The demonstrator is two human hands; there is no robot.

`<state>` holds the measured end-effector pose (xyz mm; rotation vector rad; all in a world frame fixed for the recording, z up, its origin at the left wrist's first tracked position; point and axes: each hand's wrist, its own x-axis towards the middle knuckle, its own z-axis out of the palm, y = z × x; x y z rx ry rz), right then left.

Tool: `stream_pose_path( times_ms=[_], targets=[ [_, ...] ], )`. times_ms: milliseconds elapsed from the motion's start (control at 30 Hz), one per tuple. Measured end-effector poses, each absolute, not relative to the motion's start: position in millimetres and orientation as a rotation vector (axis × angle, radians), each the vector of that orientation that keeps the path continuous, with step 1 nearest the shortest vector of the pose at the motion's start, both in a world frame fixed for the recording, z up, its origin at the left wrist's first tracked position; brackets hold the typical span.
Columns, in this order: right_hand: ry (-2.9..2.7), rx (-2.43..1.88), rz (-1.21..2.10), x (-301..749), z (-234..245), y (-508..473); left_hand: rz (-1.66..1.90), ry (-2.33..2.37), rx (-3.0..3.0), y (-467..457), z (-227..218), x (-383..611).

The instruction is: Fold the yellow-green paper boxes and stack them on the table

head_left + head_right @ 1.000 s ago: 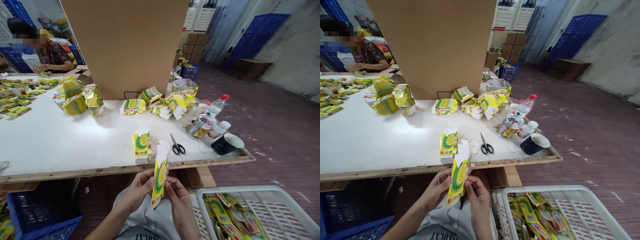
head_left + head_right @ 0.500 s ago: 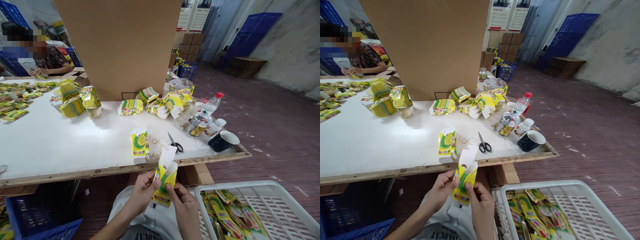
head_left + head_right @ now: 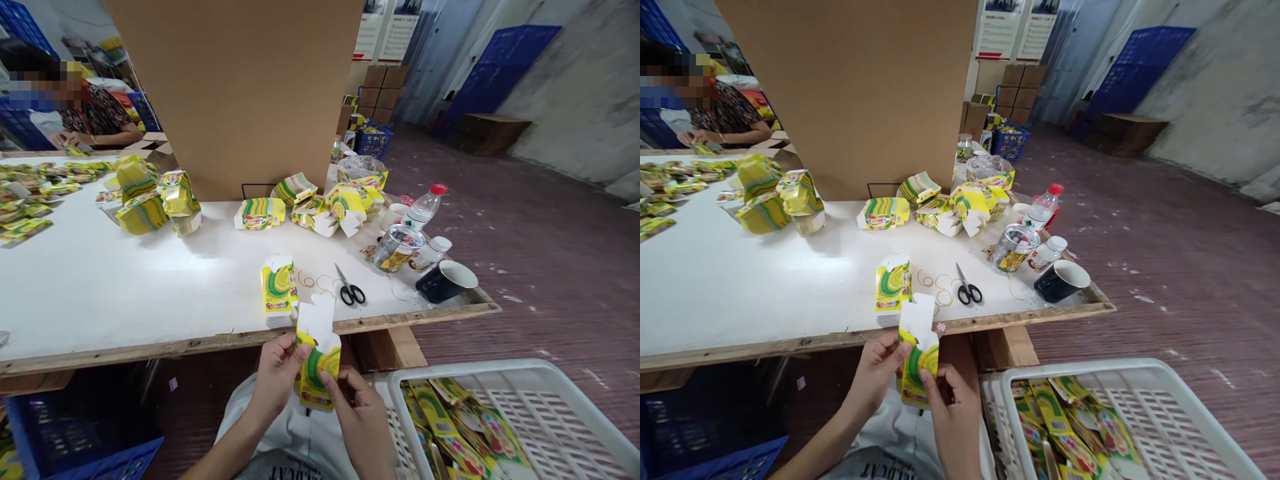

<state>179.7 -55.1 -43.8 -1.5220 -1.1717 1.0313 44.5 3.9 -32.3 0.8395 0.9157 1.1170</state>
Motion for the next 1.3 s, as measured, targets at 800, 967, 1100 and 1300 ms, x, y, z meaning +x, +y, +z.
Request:
stream_pose_path(
  times_ms=[800, 967, 1100, 1300],
  targets=[
    [-1.300, -1.266, 1.193, 211, -14, -32, 0.750, 0.577, 0.940, -4, -23, 16],
    [-1.195, -1.256, 0.992, 207, -24, -29, 0.769, 0.614, 1.015, -3, -25, 16],
    [-1.358, -1.267, 0.838, 213, -21, -29, 0.799, 0.670, 1.090, 0, -28, 17],
    [-1.382, -1.420, 1.000, 214, -7, -30, 0.867, 0.774, 1.182, -2, -32, 20]
  ],
)
